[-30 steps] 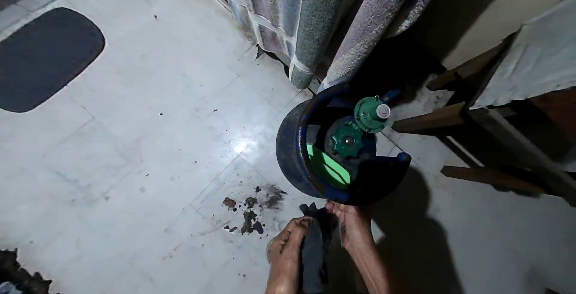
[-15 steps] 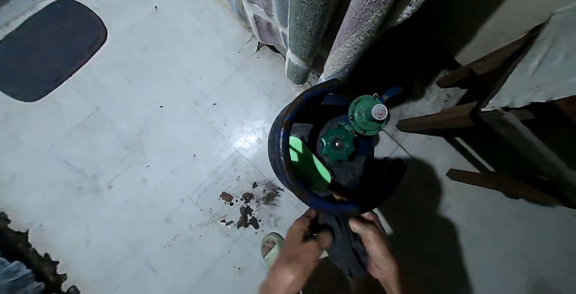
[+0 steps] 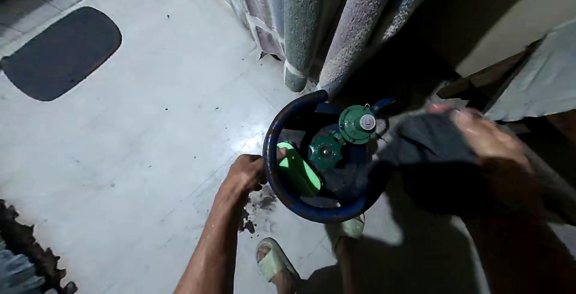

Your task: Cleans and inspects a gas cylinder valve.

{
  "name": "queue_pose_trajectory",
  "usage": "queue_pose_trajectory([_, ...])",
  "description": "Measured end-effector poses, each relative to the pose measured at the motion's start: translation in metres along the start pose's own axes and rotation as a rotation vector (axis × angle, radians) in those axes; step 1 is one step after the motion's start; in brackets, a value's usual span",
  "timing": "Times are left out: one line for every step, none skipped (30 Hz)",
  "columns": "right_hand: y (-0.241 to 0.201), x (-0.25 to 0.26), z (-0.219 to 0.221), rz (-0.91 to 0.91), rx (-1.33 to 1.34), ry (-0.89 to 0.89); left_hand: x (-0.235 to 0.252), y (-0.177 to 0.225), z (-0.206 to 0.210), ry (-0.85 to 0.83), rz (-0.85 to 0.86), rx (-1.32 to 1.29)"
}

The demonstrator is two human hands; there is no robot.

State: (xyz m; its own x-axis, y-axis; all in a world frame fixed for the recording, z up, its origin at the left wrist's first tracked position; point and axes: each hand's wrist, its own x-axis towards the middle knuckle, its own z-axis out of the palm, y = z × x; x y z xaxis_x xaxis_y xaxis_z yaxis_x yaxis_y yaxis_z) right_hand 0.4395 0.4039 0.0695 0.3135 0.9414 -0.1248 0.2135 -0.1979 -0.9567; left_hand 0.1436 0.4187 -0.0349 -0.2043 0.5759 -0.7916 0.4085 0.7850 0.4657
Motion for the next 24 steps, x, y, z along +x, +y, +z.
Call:
queue_pose_trajectory([0.009,0.011,0.018,-0.149,-0.112,-0.014,0.005,0.004,-0.002,-0.009,-0.012,0.055])
queue_pose_trajectory([0.018,0.019,0.034,-0.257,-0.284,-0.063,0.009,0.008,-0.003,-0.020,-0.006,0.097])
queue_pose_trajectory([0.026,0.025,0.046,-0.304,-0.506,-0.176,0.011,0.012,-0.004,-0.026,0.009,0.129])
queue_pose_trajectory([0.033,0.030,0.057,-0.289,-0.728,-0.342,0.013,0.015,-0.004,-0.028,0.031,0.157])
queue_pose_trajectory([0.040,0.036,0.067,-0.260,-0.892,-0.480,0.014,0.018,-0.003,-0.018,0.062,0.183])
queue_pose_trajectory([0.042,0.040,0.074,-0.235,-0.993,-0.576,0.015,0.019,-0.002,0.003,0.089,0.186])
queue_pose_trajectory([0.043,0.043,0.075,-0.232,-1.029,-0.624,0.017,0.019,-0.001,0.024,0.112,0.187])
queue_pose_trajectory([0.043,0.045,0.072,-0.237,-1.019,-0.648,0.018,0.020,0.000,0.037,0.123,0.190])
queue_pose_trajectory([0.044,0.046,0.067,-0.251,-0.989,-0.646,0.021,0.021,0.001,0.041,0.134,0.195])
queue_pose_trajectory([0.047,0.045,0.061,-0.274,-0.948,-0.611,0.023,0.023,0.002,0.036,0.151,0.186])
queue_pose_trajectory([0.049,0.042,0.055,-0.304,-0.890,-0.546,0.025,0.024,0.004,0.036,0.173,0.154])
queue_pose_trajectory([0.052,0.037,0.051,-0.343,-0.819,-0.452,0.025,0.025,0.006,0.035,0.194,0.101])
queue_pose_trajectory([0.054,0.028,0.048,-0.377,-0.743,-0.349,0.024,0.026,0.009,0.046,0.209,0.015])
queue_pose_trajectory([0.055,0.017,0.047,-0.394,-0.683,-0.262,0.022,0.025,0.013,0.066,0.221,-0.087])
queue_pose_trajectory([0.057,0.006,0.048,-0.407,-0.648,-0.196,0.023,0.021,0.017,0.090,0.235,-0.181])
queue_pose_trajectory([0.061,-0.004,0.050,-0.411,-0.632,-0.170,0.024,0.017,0.020,0.110,0.244,-0.246])
queue_pose_trajectory([0.065,-0.012,0.053,-0.405,-0.625,-0.159,0.024,0.014,0.020,0.117,0.241,-0.286])
queue_pose_trajectory([0.069,-0.017,0.056,-0.403,-0.611,-0.141,0.024,0.012,0.020,0.111,0.231,-0.285])
queue_pose_trajectory([0.071,-0.018,0.058,-0.396,-0.592,-0.123,0.023,0.012,0.017,0.075,0.223,-0.246])
queue_pose_trajectory([0.072,-0.017,0.059,-0.383,-0.582,-0.113,0.022,0.013,0.013,0.019,0.216,-0.181])
queue_pose_trajectory([0.073,-0.017,0.060,-0.373,-0.579,-0.113,0.024,0.014,0.009,-0.050,0.210,-0.110])
queue_pose_trajectory([0.073,-0.017,0.060,-0.375,-0.587,-0.116,0.026,0.016,0.006,-0.116,0.205,-0.062])
queue_pose_trajectory([0.074,-0.016,0.060,-0.383,-0.596,-0.115,0.028,0.019,0.006,-0.163,0.202,-0.034])
queue_pose_trajectory([0.075,-0.016,0.059,-0.390,-0.597,-0.113,0.028,0.024,0.007,-0.183,0.211,-0.027])
